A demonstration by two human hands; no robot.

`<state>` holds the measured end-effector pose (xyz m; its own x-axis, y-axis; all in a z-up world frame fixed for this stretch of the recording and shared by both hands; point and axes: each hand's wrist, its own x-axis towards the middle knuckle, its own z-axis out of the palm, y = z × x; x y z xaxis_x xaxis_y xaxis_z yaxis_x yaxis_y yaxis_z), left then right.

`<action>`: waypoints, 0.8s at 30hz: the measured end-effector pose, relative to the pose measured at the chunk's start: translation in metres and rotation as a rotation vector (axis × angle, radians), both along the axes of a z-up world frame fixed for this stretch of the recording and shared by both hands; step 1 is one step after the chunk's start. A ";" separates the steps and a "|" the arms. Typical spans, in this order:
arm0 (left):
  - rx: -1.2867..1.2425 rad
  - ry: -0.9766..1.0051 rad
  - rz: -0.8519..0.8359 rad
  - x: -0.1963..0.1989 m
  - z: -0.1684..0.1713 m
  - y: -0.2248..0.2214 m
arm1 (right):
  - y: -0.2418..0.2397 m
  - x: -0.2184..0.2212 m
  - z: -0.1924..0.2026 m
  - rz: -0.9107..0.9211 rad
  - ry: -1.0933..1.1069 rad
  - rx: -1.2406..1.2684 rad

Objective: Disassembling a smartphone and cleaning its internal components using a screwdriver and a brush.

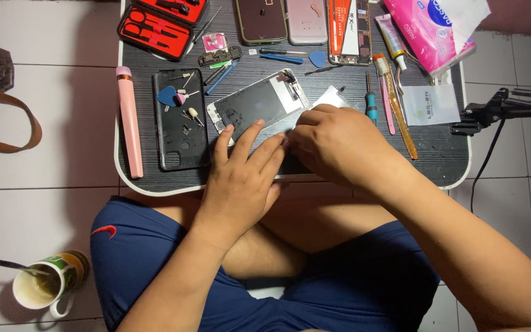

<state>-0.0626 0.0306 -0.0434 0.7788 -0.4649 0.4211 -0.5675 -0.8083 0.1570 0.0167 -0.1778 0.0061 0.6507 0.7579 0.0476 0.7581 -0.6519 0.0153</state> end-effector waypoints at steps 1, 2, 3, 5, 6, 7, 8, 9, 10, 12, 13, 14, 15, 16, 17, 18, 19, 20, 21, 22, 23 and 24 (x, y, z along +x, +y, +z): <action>-0.002 -0.001 0.000 0.000 -0.001 0.000 | 0.000 0.000 0.000 0.000 -0.001 -0.002; -0.005 -0.002 0.001 0.000 -0.001 0.000 | 0.000 0.000 0.000 -0.004 0.017 -0.011; -0.008 -0.004 0.001 0.000 -0.002 -0.001 | -0.001 0.000 0.000 -0.009 0.034 -0.019; 0.012 -0.009 0.005 0.000 0.000 -0.001 | 0.001 -0.002 0.001 -0.008 0.021 -0.031; 0.034 -0.012 0.009 -0.001 0.001 -0.002 | 0.001 -0.003 0.002 -0.006 0.011 -0.040; 0.032 -0.012 0.007 -0.001 0.000 -0.002 | 0.002 -0.005 0.004 -0.008 0.011 -0.042; 0.041 -0.010 0.007 -0.001 -0.001 -0.003 | 0.002 -0.007 0.005 -0.005 -0.003 -0.038; 0.050 -0.007 0.009 -0.002 -0.001 -0.003 | 0.003 -0.009 0.007 0.000 -0.017 -0.034; 0.049 -0.007 0.010 -0.003 -0.001 -0.003 | 0.003 -0.009 0.007 0.000 -0.016 -0.035; 0.054 -0.003 0.013 -0.004 0.000 -0.003 | 0.002 -0.008 0.007 0.080 -0.053 -0.063; 0.054 -0.003 0.012 -0.004 0.000 -0.003 | 0.002 -0.010 0.004 0.080 -0.053 -0.064; 0.060 -0.005 0.018 -0.005 0.000 -0.004 | 0.001 -0.012 0.000 0.070 -0.098 -0.058; 0.066 -0.007 0.022 -0.005 -0.001 -0.004 | 0.001 -0.014 -0.003 0.060 -0.142 -0.052; 0.065 -0.006 0.022 -0.006 -0.002 -0.004 | -0.001 -0.016 -0.007 0.059 -0.142 -0.053; 0.073 0.005 0.015 -0.005 -0.003 -0.004 | -0.003 -0.017 -0.012 0.056 -0.193 -0.042; 0.081 0.016 0.008 -0.005 -0.005 -0.004 | -0.005 -0.018 -0.016 0.054 -0.244 -0.031; 0.081 0.017 0.008 -0.005 -0.006 -0.004 | -0.005 -0.020 -0.014 0.054 -0.243 -0.031; 0.080 0.020 0.007 -0.004 -0.007 -0.004 | -0.004 -0.023 -0.013 0.049 -0.231 -0.028; 0.079 0.022 0.007 -0.004 -0.008 -0.004 | -0.004 -0.025 -0.012 0.045 -0.220 -0.024; 0.079 0.023 0.007 -0.003 -0.008 -0.004 | -0.003 -0.027 -0.010 0.045 -0.219 -0.024; 0.079 0.028 0.003 -0.003 -0.009 -0.004 | -0.001 -0.029 -0.008 0.047 -0.216 -0.023; 0.079 0.033 0.000 -0.002 -0.009 -0.004 | 0.000 -0.031 -0.006 0.050 -0.213 -0.022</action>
